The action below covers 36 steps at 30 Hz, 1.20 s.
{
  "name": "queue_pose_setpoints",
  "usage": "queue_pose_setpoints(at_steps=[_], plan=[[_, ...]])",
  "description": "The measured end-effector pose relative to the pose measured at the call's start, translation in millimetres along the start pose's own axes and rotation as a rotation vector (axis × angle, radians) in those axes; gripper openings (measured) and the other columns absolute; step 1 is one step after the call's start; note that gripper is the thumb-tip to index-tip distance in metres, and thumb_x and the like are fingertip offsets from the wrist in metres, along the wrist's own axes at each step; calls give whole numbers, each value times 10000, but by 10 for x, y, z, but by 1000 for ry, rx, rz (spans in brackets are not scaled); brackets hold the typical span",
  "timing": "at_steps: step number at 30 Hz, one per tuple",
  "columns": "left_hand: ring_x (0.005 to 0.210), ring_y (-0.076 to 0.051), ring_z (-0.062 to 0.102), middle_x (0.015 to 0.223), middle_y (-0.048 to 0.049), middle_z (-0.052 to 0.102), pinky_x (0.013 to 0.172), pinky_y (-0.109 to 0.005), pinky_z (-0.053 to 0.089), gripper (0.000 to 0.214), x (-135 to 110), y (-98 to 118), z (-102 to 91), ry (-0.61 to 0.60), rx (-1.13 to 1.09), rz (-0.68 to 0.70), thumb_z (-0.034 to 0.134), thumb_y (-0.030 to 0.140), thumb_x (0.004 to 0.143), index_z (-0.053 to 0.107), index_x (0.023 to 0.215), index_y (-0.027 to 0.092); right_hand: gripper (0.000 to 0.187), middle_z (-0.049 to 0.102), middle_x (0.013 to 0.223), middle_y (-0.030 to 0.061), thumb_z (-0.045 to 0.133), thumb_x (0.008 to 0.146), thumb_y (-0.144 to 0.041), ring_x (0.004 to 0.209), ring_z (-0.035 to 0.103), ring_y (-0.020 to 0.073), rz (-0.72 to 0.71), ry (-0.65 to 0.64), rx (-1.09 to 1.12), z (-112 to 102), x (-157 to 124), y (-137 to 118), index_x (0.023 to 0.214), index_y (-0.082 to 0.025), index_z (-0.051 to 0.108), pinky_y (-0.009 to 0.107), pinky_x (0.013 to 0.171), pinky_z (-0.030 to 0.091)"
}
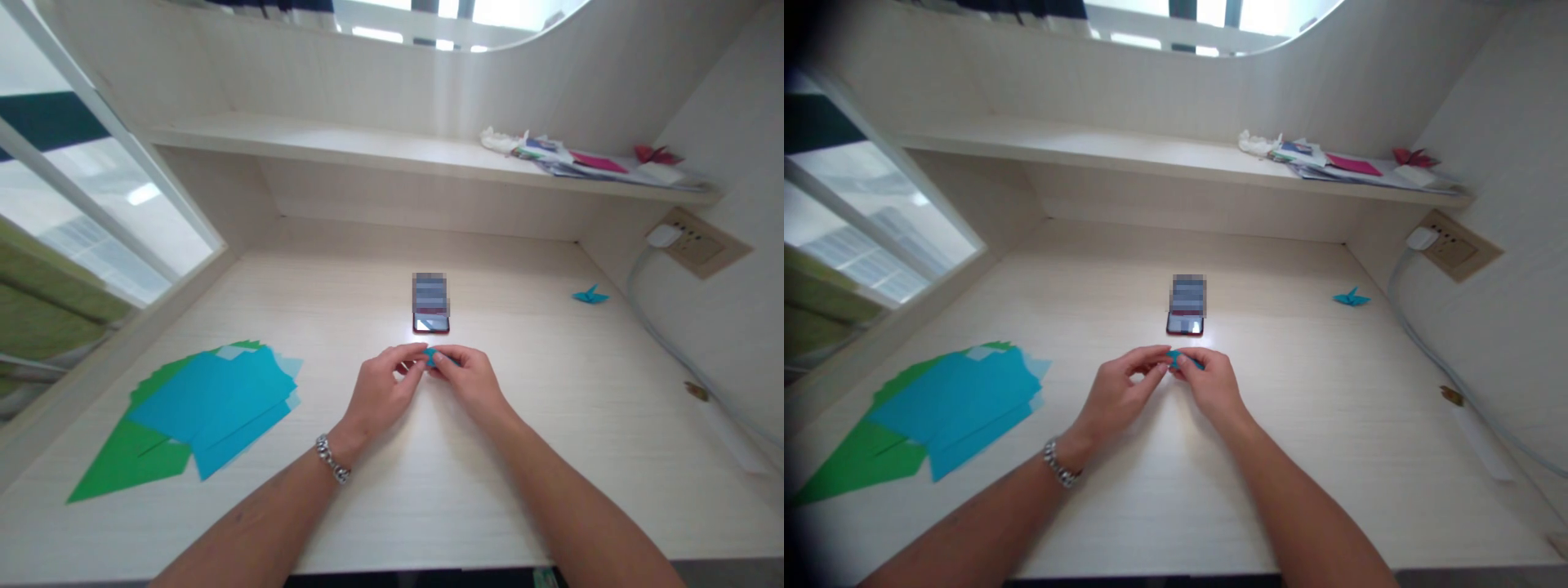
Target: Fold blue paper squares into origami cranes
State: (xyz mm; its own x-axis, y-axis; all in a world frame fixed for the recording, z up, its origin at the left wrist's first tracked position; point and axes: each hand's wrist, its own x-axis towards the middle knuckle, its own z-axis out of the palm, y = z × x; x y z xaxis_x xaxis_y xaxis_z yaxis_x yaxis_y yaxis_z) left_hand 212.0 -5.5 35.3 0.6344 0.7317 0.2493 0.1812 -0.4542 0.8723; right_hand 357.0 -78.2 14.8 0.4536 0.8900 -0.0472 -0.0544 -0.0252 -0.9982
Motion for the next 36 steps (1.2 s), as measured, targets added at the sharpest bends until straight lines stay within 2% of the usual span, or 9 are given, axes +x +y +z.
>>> queue_pose_setpoints(at_steps=[2, 4, 9, 13, 17, 24, 32, 36], plan=[[796, -181, 624, 968, -60, 696, 748, -303, 519, 267, 31, -14, -40, 84, 78, 11, 634, 291, 795, 685, 1049, 228, 286, 723, 850, 66, 714, 695, -390, 772, 671, 203, 56, 6, 102, 5, -1, 13, 870, -165, 729, 370, 785, 539], [841, -189, 617, 989, -63, 684, 743, -298, 515, 259, 62, -38, -63, 108, 59, 11, 662, 305, 768, 695, 1015, 234, 297, 718, 810, 56, 740, 664, -394, 731, 673, 188, 91, -9, 146, 16, -11, 11, 846, -160, 727, 360, 768, 548], [806, -192, 658, 878, -57, 725, 749, -296, 523, 168, 105, -97, -31, -77, -200, -98, 645, 287, 774, 719, 880, 180, 289, 710, 759, 51, 727, 671, -403, 697, 667, 178, 97, -67, 79, 15, -36, -26, 815, -153, 726, 339, 729, 553], [740, -180, 659, 810, -50, 728, 702, -282, 522, 143, 104, -107, -20, -85, -240, -144, 658, 276, 751, 714, 825, 167, 225, 712, 776, 53, 714, 685, -343, 668, 649, 174, 21, -60, -60, -39, -28, -44, 831, -172, 731, 311, 648, 544], [709, -171, 650, 786, -57, 718, 648, -266, 516, 145, 98, -90, -36, -143, -313, -182, 678, 257, 724, 697, 819, 150, 166, 708, 738, 45, 704, 691, -285, 626, 634, 160, -6, -92, -118, -76, -33, -89, 806, -170, 733, 299, 610, 530], [587, -118, 577, 615, -1, 642, 566, -218, 464, 50, 104, -33, -32, -109, -400, -221, 655, 129, 695, 678, 738, 144, 151, 701, 670, 31, 747, 638, -250, 592, 644, 159, 15, -102, 13, -62, -81, -189, 768, -173, 740, 303, 592, 538], [717, -148, 630, 773, -36, 702, 675, -240, 488, 70, 60, -43, -43, -114, -294, -117, 668, 200, 742, 700, 785, 155, 240, 711, 734, 49, 736, 678, -338, 625, 657, 157, 88, -156, 49, -86, -67, -159, 840, -161, 740, 305, 624, 542], [709, -154, 633, 766, -43, 700, 666, -247, 494, 97, 69, -73, -39, -112, -274, -139, 700, 221, 721, 695, 783, 146, 216, 709, 719, 54, 727, 684, -300, 645, 652, 164, 54, -167, -23, -91, -64, -161, 837, -148, 740, 301, 628, 530]])
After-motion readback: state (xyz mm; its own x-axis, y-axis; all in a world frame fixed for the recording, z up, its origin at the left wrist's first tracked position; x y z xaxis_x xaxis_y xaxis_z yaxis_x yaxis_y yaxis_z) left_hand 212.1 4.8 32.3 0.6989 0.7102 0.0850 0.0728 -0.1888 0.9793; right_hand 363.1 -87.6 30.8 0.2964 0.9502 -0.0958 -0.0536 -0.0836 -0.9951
